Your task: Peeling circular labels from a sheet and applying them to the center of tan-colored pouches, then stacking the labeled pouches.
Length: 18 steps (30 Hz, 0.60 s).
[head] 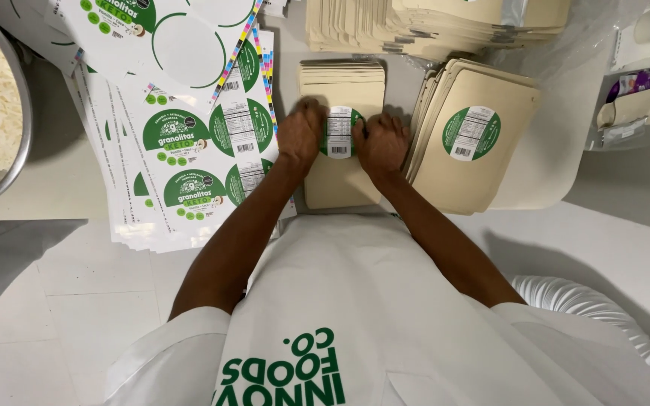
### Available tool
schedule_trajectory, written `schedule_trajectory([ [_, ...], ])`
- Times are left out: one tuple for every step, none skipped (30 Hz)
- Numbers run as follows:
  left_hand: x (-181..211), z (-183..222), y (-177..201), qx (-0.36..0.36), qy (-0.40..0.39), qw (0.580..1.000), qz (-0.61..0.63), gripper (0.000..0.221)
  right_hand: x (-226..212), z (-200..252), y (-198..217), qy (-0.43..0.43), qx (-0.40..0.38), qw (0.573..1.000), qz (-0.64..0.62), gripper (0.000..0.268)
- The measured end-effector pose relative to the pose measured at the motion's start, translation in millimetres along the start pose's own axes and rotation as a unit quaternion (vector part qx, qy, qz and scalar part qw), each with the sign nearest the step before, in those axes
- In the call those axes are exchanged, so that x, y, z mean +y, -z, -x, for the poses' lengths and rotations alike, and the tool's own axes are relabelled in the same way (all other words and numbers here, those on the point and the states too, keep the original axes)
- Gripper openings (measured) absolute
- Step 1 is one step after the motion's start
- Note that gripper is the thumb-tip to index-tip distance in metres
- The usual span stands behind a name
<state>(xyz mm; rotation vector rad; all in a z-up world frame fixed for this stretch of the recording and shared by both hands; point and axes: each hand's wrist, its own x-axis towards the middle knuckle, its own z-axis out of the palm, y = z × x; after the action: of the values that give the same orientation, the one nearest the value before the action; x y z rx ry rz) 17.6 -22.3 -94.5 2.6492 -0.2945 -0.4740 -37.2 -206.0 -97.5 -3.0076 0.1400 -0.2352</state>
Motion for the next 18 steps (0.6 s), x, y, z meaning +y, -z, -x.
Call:
schedule_trajectory([
  [-3,-2,10,0.0,0.0,1.0,0.0,0.022,-1,0,1,0.0,0.0,1.0,0.0,0.039],
  [-6,-4,19,0.072,-0.06,0.995,-0.041,0.024,-3,1,2,-0.006,0.007,1.0,0.028,0.034],
  [-9,-8,29,0.145,-0.12,0.979,-0.08,0.034,-3,0,3,-0.013,0.015,0.998,0.057,0.042],
  [-13,-11,26,0.146,-0.121,0.979,-0.08,0.034,-13,-3,13,-0.013,0.017,0.998,0.058,0.042],
  [-17,-14,22,0.182,-0.139,0.969,-0.09,0.035,-23,-5,22,0.031,-0.015,0.999,0.025,0.039],
  [-21,-16,18,0.217,-0.156,0.958,-0.099,0.036,-33,-6,32,0.075,-0.047,0.996,-0.007,0.044],
  [-21,-17,18,0.218,-0.156,0.958,-0.099,0.036,-41,0,38,0.075,-0.046,0.996,-0.007,0.044],
  [-22,-18,17,0.243,-0.168,0.95,-0.105,0.031,-48,7,44,0.138,-0.113,0.982,-0.058,0.046],
  [-23,-17,16,0.267,-0.178,0.941,-0.11,0.026,-55,14,51,0.199,-0.18,0.957,-0.109,0.048],
  [-24,-16,16,0.267,-0.178,0.941,-0.11,0.026,-50,24,57,0.198,-0.18,0.957,-0.109,0.048],
  [-26,-17,17,0.261,-0.179,0.943,-0.104,0.024,-45,30,62,0.214,-0.209,0.947,-0.118,0.049],
  [-28,-18,18,0.255,-0.179,0.945,-0.097,0.021,-41,36,67,0.229,-0.238,0.935,-0.126,0.05],
  [-27,-15,32,0.255,-0.177,0.946,-0.098,0.021,-40,37,79,0.231,-0.239,0.935,-0.127,0.05],
  [-26,-12,47,0.212,-0.186,0.959,-0.003,0.016,-39,37,91,0.113,-0.256,0.944,-0.176,0.058],
  [-26,-14,62,0.168,-0.195,0.962,0.092,0.013,-38,34,102,-0.005,-0.265,0.938,-0.222,0.069],
  [-18,-7,85,0.171,-0.196,0.961,0.09,0.013,-30,36,102,-0.003,-0.263,0.939,-0.222,0.069],
  [-11,3,107,0.116,-0.158,0.946,0.257,0.014,-22,39,103,-0.096,-0.182,0.945,-0.254,0.077],
  [-3,13,129,0.058,-0.117,0.9,0.416,0.015,-14,43,104,-0.187,-0.099,0.936,-0.283,0.085],
])
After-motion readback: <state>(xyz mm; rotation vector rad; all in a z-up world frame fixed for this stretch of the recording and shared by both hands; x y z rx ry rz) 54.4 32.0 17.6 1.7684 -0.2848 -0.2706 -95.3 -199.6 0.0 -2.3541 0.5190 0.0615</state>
